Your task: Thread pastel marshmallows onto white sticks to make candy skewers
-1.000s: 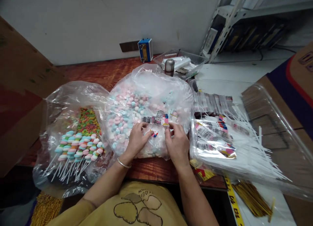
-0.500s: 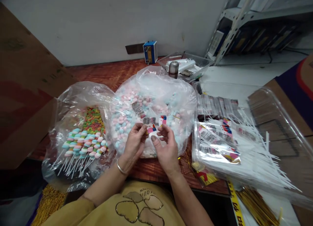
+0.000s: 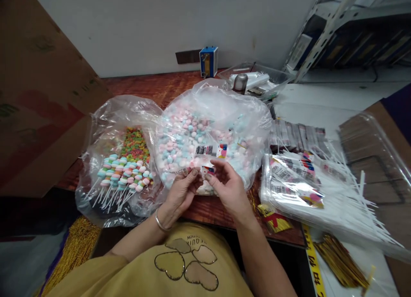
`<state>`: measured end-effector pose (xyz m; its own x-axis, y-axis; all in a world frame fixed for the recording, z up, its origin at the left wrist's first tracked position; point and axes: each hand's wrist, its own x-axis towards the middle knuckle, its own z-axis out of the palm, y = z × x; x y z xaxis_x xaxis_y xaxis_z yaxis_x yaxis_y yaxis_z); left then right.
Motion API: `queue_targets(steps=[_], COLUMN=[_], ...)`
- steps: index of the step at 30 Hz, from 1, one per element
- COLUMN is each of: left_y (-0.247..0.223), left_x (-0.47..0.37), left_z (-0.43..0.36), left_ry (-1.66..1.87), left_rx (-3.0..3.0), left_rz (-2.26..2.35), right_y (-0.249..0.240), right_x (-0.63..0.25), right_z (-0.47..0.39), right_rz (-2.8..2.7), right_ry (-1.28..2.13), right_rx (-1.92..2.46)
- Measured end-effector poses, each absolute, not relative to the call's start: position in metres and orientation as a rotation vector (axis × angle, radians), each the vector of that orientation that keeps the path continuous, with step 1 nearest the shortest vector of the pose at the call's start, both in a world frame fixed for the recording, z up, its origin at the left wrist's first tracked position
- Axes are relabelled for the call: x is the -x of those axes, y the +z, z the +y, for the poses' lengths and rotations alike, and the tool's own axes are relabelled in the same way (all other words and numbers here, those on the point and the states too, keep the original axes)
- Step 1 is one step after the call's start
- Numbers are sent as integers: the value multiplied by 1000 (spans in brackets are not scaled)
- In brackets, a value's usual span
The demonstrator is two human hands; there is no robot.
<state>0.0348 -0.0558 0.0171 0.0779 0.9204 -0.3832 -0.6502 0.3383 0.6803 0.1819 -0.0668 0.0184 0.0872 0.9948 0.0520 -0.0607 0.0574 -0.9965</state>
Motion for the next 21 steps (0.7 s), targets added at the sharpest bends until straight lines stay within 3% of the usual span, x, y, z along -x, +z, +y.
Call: queue_targets(steps=[12, 21], left_y=[10, 3], left_x=[-30, -13], left_z=[-62, -55], left_ry=[1351, 1292], left_rx=[-358, -310], left_rz=[1034, 822], right_y=[10, 13], right_x=[-145, -144], right_z=[-83, -84], right_rz=[-1159, -1341], right_ry=[1033, 761], right_rx=[1275, 1355])
